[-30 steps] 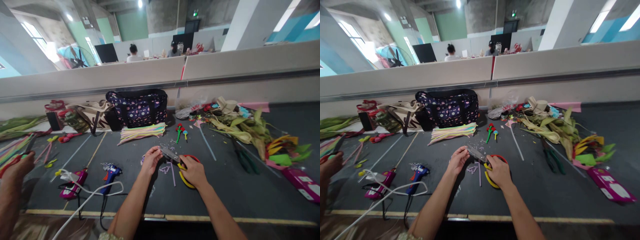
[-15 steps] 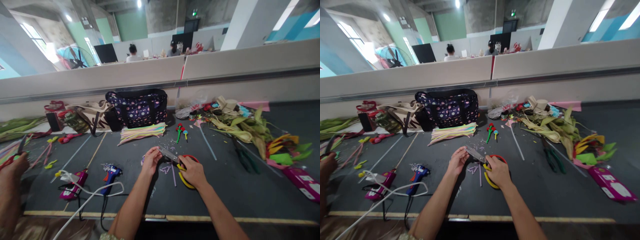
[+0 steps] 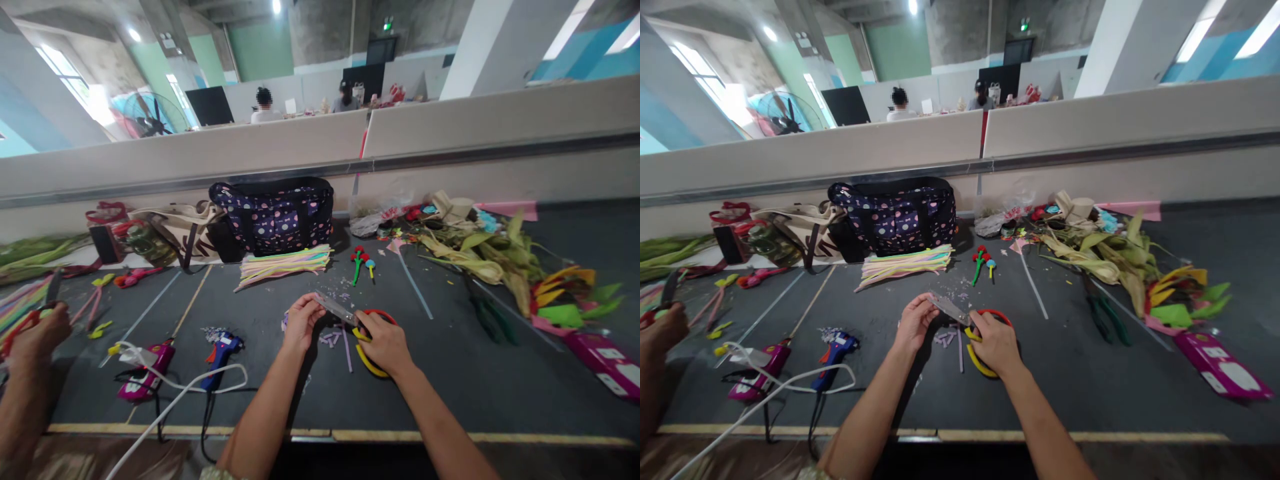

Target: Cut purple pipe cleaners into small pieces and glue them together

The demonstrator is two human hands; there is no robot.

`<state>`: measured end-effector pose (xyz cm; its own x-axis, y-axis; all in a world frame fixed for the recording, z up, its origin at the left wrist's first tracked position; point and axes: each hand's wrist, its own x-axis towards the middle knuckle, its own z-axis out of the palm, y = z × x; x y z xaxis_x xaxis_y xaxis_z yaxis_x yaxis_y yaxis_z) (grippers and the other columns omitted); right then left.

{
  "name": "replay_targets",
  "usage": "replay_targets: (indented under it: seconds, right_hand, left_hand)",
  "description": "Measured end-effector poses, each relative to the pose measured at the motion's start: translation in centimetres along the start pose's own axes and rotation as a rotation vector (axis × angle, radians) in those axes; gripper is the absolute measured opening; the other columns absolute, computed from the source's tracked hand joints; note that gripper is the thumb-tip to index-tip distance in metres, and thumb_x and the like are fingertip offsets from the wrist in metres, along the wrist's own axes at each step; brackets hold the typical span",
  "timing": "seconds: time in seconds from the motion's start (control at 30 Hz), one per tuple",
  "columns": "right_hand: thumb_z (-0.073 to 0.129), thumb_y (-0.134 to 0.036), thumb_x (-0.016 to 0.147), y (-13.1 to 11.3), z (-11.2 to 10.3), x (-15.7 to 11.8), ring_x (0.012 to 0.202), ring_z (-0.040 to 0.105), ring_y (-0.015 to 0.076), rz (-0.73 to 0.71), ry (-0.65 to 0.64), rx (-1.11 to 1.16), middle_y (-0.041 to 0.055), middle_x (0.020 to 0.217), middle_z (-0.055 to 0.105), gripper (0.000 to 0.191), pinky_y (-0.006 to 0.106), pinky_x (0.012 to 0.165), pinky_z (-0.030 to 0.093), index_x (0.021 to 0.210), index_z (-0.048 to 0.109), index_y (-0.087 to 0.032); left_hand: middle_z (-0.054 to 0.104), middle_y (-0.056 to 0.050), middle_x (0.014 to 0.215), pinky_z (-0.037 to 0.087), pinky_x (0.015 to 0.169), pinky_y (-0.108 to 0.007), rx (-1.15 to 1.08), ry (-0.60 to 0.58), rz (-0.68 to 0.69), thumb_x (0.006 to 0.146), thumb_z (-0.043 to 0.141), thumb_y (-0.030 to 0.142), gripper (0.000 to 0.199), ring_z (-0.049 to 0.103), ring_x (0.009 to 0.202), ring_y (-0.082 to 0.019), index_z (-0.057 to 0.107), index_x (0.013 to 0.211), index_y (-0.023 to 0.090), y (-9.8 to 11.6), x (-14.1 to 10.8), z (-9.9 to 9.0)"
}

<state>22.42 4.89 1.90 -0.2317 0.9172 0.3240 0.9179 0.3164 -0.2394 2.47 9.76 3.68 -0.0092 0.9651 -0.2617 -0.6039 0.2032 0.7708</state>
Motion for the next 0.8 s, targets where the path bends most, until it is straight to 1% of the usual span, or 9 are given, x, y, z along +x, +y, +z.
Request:
replay_targets:
  seconds: [0.17, 0.4, 0.67, 0.8]
  right_hand:
    - [0.048, -0.020, 0.077, -0.05, -0.08, 0.03, 0.074, 0.057, 0.0125, -0.011, 0.019, -0.004, 0.0016, 0.087, 0.064, 0.037, 0.022, 0.061, 0.034, 0.112, 0.060, -0.025]
    - [0.047, -0.021, 0.079, 0.12, 0.28, -0.07, 0.076, 0.059, 0.0131, -0.001, -0.004, -0.009, 0.0012, 0.088, 0.065, 0.035, 0.022, 0.060, 0.033, 0.111, 0.059, -0.025]
    - [0.048, -0.023, 0.080, 0.11, 0.07, -0.08, 0.075, 0.058, 0.0127, -0.020, -0.019, -0.007, -0.0002, 0.086, 0.064, 0.034, 0.023, 0.060, 0.032, 0.112, 0.058, -0.025]
    - [0.047, -0.023, 0.081, 0.10, 0.06, -0.08, 0.073, 0.057, 0.0123, -0.014, -0.020, -0.008, -0.0005, 0.084, 0.063, 0.031, 0.024, 0.059, 0.031, 0.109, 0.059, -0.026]
  left_hand:
    - [0.067, -0.003, 0.070, 0.052, 0.059, -0.018, 0.020, 0.011, 0.002, 0.059, 0.078, 0.019, 0.026, 0.062, 0.056, -0.009, 0.066, 0.081, 0.012, -0.20, 0.05, -0.10]
    - [0.065, -0.002, 0.062, 0.052, 0.057, -0.019, 0.049, 0.039, 0.012, 0.057, 0.078, 0.018, 0.023, 0.062, 0.055, -0.010, 0.064, 0.074, 0.012, 0.09, -0.23, 0.17]
    - [0.063, -0.002, 0.060, 0.051, 0.055, -0.020, 0.082, 0.023, 0.021, 0.058, 0.077, 0.020, 0.022, 0.060, 0.053, -0.009, 0.063, 0.073, 0.012, -0.10, -0.18, 0.11]
    - [0.063, -0.002, 0.061, 0.050, 0.054, -0.020, 0.100, 0.027, 0.025, 0.057, 0.078, 0.021, 0.024, 0.059, 0.054, -0.010, 0.064, 0.073, 0.011, -0.08, -0.19, 0.09]
